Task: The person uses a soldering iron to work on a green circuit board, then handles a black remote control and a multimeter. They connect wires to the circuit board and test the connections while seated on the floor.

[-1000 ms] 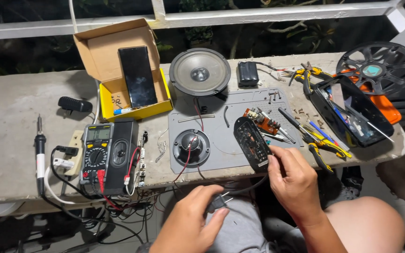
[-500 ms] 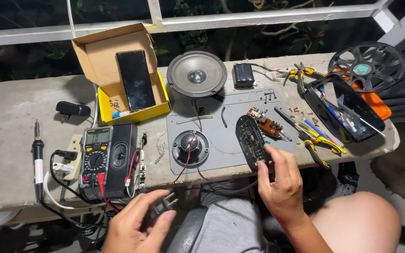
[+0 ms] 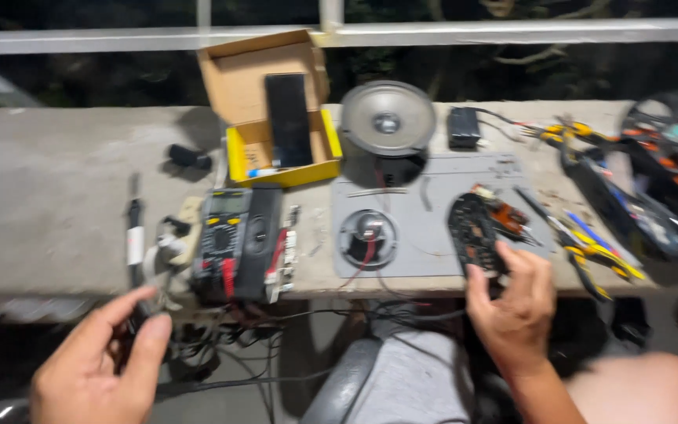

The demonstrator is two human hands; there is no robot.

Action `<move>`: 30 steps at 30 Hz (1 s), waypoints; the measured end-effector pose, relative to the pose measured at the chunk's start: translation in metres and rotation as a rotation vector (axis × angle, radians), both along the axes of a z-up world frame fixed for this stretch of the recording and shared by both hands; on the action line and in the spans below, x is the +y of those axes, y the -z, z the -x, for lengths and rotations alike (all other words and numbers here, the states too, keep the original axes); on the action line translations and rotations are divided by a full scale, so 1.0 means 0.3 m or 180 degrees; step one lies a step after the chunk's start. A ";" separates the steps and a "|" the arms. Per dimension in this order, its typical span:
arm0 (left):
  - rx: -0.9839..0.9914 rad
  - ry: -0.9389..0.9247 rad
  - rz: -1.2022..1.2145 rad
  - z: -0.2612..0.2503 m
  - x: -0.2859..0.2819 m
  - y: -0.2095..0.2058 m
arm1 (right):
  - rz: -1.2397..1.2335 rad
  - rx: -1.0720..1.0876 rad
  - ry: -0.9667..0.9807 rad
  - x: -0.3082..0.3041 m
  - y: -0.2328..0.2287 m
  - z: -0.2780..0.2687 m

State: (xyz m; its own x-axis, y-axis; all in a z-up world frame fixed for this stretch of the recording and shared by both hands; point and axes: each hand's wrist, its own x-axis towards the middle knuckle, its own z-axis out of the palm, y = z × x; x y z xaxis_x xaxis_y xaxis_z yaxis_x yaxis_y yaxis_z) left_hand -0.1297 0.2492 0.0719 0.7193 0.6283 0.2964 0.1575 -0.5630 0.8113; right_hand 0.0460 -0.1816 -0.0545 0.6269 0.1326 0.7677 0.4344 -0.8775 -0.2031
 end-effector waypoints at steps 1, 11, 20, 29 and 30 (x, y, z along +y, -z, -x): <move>-0.0002 -0.0148 -0.0051 0.030 0.078 0.012 | -0.0051 -0.0002 -0.0148 -0.014 0.011 -0.002; 0.0534 -0.0567 -0.2041 0.085 0.397 0.091 | -0.0123 -0.0197 0.0062 -0.059 0.177 -0.044; 0.0294 0.0531 -0.1420 -0.217 0.249 -0.081 | -0.0705 0.0446 -0.0237 -0.087 0.165 -0.032; 0.1877 0.1108 -0.2113 -0.672 0.404 -0.047 | -0.0331 0.0118 -0.0083 -0.085 0.154 -0.052; 0.2019 0.1124 -0.2221 -0.713 0.434 -0.006 | -0.0318 0.0032 -0.0012 -0.100 0.190 -0.073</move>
State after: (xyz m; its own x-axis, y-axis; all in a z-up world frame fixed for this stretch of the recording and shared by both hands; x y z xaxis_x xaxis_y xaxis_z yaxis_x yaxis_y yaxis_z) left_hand 0.0843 0.3792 0.0738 0.9834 0.1807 0.0145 0.1781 -0.9782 0.1066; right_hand 0.0678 -0.2117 -0.1114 0.6342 0.0579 0.7710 0.4351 -0.8510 -0.2940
